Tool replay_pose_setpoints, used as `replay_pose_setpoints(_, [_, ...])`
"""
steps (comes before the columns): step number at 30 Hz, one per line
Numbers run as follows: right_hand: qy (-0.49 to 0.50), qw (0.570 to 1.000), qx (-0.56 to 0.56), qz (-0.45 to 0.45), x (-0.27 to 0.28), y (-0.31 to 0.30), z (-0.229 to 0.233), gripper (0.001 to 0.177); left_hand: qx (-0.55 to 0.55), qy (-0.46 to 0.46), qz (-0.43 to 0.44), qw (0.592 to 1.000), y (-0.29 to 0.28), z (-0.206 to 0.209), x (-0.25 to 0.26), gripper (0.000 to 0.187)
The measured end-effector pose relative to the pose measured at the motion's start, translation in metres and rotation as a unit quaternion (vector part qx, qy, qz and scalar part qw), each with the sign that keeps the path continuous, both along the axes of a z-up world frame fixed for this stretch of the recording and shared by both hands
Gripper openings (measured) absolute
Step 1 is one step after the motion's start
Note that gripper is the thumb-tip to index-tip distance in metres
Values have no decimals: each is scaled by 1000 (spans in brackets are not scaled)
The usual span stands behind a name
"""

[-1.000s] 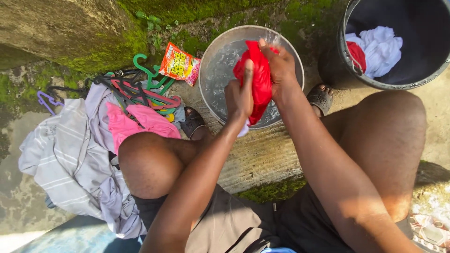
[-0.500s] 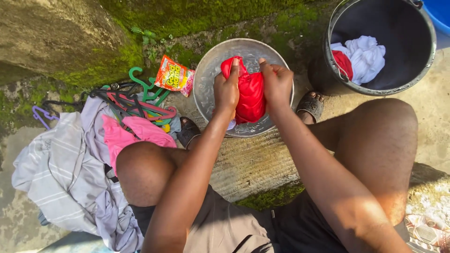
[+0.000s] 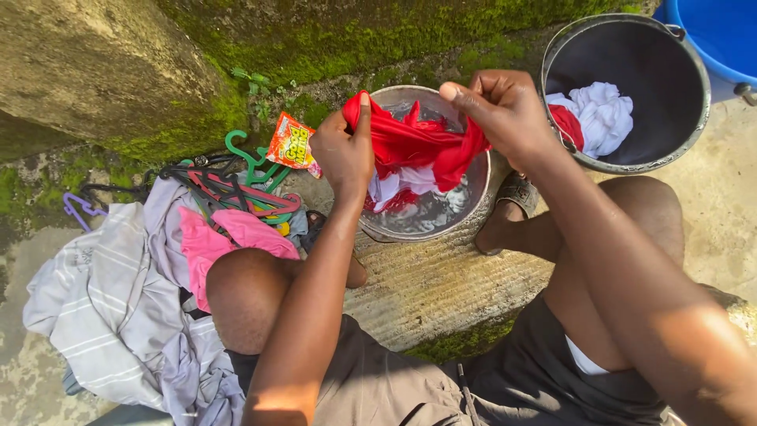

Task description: The person is hand-washing a red and white piece of clothing in a basin of water.

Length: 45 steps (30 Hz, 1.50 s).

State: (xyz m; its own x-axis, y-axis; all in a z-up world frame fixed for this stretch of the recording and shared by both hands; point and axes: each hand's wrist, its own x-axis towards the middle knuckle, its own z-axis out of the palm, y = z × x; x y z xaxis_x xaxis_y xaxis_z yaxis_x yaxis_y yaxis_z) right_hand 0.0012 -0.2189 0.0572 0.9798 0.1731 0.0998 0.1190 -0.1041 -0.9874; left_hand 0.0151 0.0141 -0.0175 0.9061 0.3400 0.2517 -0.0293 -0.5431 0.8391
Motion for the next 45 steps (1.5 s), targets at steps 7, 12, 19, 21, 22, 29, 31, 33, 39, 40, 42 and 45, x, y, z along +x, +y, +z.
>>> replay_pose_setpoints(7, [79,949,-304,-22,-1,40,38,40,-162,-118,-147,969,-3,31,5,20])
replay_pose_setpoints(12, [-120,919,-375,-14,10,26,-4,30,-396,-75,-269,875,-2,21,8,15])
replay_pose_setpoints(19, [-252,923,-290,-16,-3,40,24,96,-533,79,-349,766,-2,65,-8,35])
replay_pose_setpoints(21, [-247,948,-202,-2,-9,46,30,97,-402,79,-418,811,-4,50,-9,33])
replay_pose_setpoints(22, [-246,948,-202,-3,-6,47,30,97,-403,79,-419,810,-4,57,-10,33])
replay_pose_setpoints(29, [-145,971,-185,-42,-10,56,28,24,-226,-60,-274,933,-22,41,-8,19])
replay_pose_setpoints(31, [-135,970,-192,-62,-11,58,30,14,-308,-47,-233,921,-29,42,-10,16])
replay_pose_setpoints(33, [-174,974,-135,-57,-6,56,23,15,-300,-112,-211,924,-32,52,-12,28])
replay_pose_setpoints(39, [-108,992,57,13,-15,36,32,11,-98,-65,-243,963,-14,46,-2,54])
replay_pose_setpoints(40, [-109,992,58,15,-17,31,30,11,-97,-67,-241,963,-10,29,3,54])
replay_pose_setpoints(42, [-97,991,93,-23,-21,19,26,15,-24,-27,-313,949,-3,-5,14,38])
replay_pose_setpoints(45, [-88,982,163,-29,-23,13,37,8,-14,-13,-321,947,-8,-34,13,24])
